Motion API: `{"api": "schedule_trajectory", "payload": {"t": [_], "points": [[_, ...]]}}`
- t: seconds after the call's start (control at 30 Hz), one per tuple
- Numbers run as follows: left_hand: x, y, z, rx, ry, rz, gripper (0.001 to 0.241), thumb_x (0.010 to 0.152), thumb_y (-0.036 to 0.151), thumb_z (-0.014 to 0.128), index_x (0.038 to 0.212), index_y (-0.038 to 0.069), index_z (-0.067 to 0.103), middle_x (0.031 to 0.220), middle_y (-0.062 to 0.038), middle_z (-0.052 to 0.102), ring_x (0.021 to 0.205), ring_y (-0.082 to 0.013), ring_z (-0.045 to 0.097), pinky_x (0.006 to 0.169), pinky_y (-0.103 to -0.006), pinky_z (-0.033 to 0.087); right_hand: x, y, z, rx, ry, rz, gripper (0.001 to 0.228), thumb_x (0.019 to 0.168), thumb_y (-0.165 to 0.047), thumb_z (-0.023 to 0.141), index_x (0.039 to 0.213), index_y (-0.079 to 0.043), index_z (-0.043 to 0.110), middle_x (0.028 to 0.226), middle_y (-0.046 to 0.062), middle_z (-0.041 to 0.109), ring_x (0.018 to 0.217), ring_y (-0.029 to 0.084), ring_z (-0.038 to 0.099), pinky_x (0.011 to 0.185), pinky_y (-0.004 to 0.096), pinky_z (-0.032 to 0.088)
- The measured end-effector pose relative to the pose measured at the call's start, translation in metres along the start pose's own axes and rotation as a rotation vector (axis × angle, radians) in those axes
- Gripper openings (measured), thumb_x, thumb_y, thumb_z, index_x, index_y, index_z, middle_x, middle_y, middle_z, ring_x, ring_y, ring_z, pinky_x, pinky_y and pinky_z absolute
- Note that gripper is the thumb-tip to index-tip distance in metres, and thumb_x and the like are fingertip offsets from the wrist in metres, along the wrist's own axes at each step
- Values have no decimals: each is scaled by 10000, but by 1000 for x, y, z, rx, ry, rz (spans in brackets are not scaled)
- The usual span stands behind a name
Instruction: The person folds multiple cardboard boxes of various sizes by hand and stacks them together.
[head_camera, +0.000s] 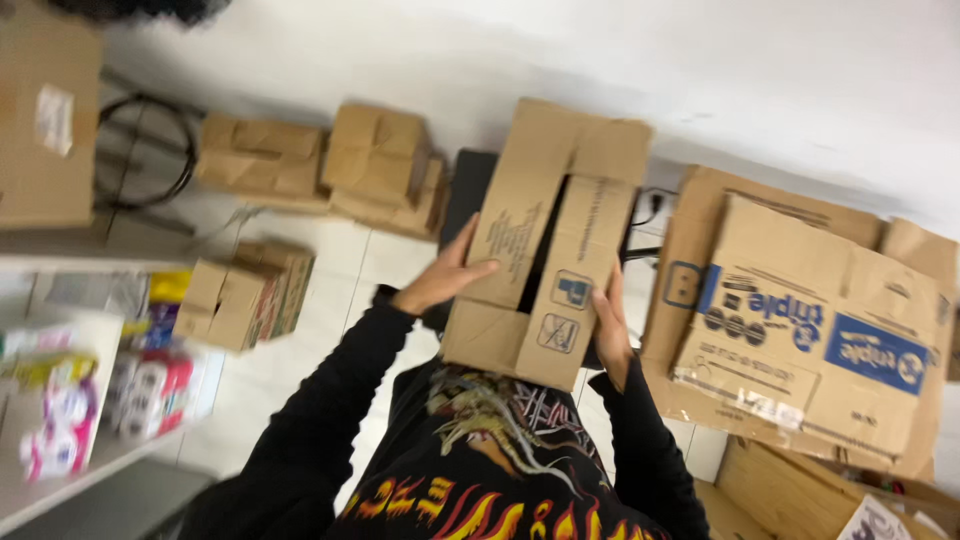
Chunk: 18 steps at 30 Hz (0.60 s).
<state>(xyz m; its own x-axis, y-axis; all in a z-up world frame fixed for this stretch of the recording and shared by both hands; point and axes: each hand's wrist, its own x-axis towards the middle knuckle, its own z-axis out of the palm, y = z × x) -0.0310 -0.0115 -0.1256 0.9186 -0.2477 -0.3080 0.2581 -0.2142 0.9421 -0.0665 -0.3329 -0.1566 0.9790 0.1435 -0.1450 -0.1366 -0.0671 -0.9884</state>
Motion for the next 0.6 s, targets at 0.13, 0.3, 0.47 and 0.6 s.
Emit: {"api": "schedule_trajectory", "payload": {"t": [0.13,0.3,0.47,0.6], "points": [[-21,-45,32,-542,21,-78,960,990,230,671,1658,114,-9,1702,-224,18,1570,-361,19,1282,-518,30,-39,53,0,198,111,235,747,1074,-265,420,1650,-164,-46,1704,258,15,1566,440,87,1245,629,80],[-45,-60,34,-593,72,-39,1010,958,230,714,1667,156,-2,1697,-215,-59,1561,-387,-67,1266,-529,-31,-45,43,-1,204,82,212,740,1050,-206,434,1658,-245,13,1712,170,151,1533,361,254,1222,572,244],[-100,-54,16,-584,155,-42,1061,940,324,753,1669,212,-11,1692,-189,-92,1557,-389,-85,1258,-550,-45,-46,-23,45,145,-91,204,787,1022,-203,443,1657,-242,-19,1694,200,184,1463,370,358,1123,568,373],[-147,-26,-1,-565,261,-34,1058,936,347,730,1659,160,-20,1681,-232,-70,1552,-412,-45,1259,-576,-4,-36,-40,74,130,-217,152,892,928,-249,495,1652,-224,-24,1691,244,145,1495,442,265,1148,617,291]]}}
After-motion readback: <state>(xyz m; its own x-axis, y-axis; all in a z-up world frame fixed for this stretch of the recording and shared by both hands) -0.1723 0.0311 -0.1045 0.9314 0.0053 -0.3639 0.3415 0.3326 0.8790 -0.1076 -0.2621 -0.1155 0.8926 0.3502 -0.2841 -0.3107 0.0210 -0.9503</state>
